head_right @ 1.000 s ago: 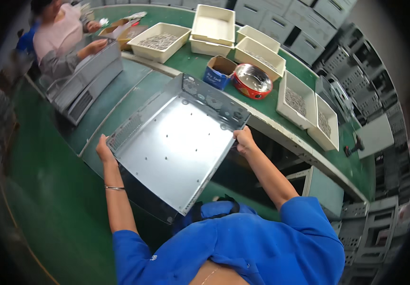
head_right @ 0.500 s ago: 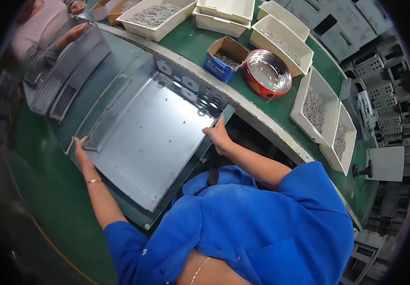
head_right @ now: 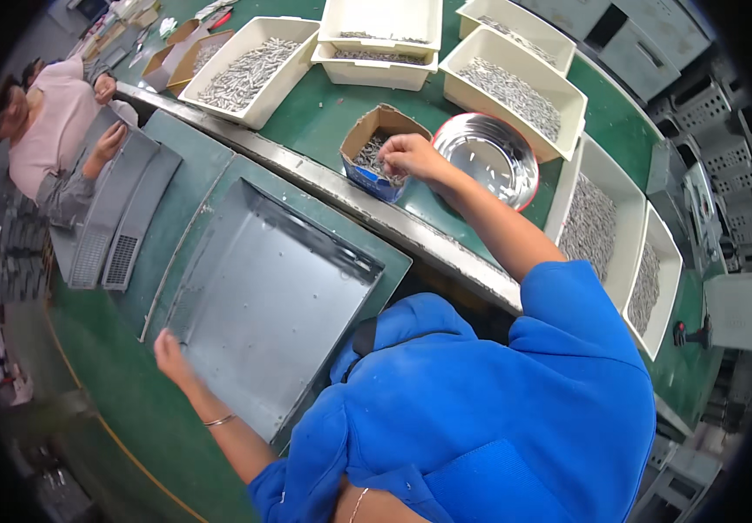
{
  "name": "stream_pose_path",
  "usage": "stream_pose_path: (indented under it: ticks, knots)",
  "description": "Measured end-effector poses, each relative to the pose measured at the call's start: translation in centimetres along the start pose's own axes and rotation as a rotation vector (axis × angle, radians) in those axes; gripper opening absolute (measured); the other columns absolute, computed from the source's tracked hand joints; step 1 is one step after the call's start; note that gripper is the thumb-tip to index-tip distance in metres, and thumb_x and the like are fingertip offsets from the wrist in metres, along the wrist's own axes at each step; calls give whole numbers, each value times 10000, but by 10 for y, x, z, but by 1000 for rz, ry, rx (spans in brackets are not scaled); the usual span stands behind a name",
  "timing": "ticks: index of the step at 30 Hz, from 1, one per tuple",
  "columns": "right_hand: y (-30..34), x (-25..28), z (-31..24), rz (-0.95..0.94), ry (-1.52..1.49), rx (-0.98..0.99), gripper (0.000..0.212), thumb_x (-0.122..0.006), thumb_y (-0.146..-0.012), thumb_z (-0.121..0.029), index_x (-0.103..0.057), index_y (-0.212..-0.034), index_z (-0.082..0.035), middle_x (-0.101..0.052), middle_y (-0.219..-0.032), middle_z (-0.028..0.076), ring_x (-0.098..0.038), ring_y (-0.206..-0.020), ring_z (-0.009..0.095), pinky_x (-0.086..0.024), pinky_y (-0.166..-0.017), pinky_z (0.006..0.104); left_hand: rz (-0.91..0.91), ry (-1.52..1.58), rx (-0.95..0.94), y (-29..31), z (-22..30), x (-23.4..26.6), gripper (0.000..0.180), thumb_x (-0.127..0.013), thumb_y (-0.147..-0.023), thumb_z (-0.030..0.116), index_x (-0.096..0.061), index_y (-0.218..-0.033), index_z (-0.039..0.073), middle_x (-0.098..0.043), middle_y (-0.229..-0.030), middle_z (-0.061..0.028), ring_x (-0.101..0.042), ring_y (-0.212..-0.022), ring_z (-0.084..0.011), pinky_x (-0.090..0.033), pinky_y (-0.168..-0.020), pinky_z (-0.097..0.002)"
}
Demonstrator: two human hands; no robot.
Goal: The recorder carries a metal chassis to a workbench and sorts small screws into specific holes in the frame.
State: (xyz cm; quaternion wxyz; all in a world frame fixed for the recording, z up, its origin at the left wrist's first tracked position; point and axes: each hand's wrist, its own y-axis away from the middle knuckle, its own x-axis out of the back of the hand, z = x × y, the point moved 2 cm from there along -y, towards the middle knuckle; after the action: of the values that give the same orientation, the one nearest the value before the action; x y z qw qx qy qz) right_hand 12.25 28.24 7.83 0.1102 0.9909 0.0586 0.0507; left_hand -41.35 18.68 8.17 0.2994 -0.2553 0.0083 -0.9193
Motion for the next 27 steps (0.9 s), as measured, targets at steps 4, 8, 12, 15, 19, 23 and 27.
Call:
stream_pose_path:
  ticks: [4,8,12,15,19,23,27]
  knots:
    - [-80,13,22,-42,975,63,218,-566,-701,-155,-623,-880,-44,-624,-855,140,-603,-806,265,-473,-692,362,-496,-49,-23,76,66,-79,167,-512,-814,88,-598,-938,16,-599,-911,-80,-546,-862,-164,-424,-783,-285]
    - [-103,-8,42,-366,1348,-224,391,-642,-603,-311,-635,-900,-56,-614,-945,144,-600,-844,261,-481,-733,360,-703,-16,-174,127,92,-115,177,-537,-806,113,-597,-954,37,-611,-901,-85,-567,-801,-166,-441,-736,-274]
    - [-102,-9,65,-730,1251,-237,269,-525,-675,-185,-634,-874,-41,-630,-746,149,-611,-636,237,-471,-572,359,-778,215,-201,140,136,-156,194,-532,-808,127,-591,-967,33,-613,-874,-82,-565,-764,-162,-450,-693,-281]
    - [-86,-2,61,-761,1125,-132,338,-520,-734,-232,-582,-1013,-53,-626,-841,166,-607,-753,248,-472,-662,356,-913,304,-163,131,157,-204,197,-494,-834,133,-592,-948,5,-616,-891,-71,-564,-842,-134,-439,-759,-273]
    - [-85,27,67,-778,1000,-30,398,-592,-728,-276,-550,-1046,-40,-597,-961,190,-584,-853,271,-447,-745,363,-899,330,-377,117,208,-291,185,-507,-790,157,-598,-865,15,-614,-797,-117,-588,-760,-190,-453,-693,-302]
    - [-88,43,54,-454,1150,344,338,-617,-701,-247,-570,-972,-49,-581,-952,191,-553,-845,359,-439,-730,380,-951,75,-436,109,208,-384,180,-511,-724,145,-613,-819,31,-603,-827,-173,-586,-807,-298,-454,-706,-367]
    - [-66,65,17,-153,427,217,240,-545,-736,-70,-543,-969,-14,-584,-901,94,-583,-744,188,-474,-637,285,-1214,-417,-495,117,190,-439,249,-502,-732,205,-608,-915,74,-587,-927,-185,-560,-904,-322,-445,-776,-393]
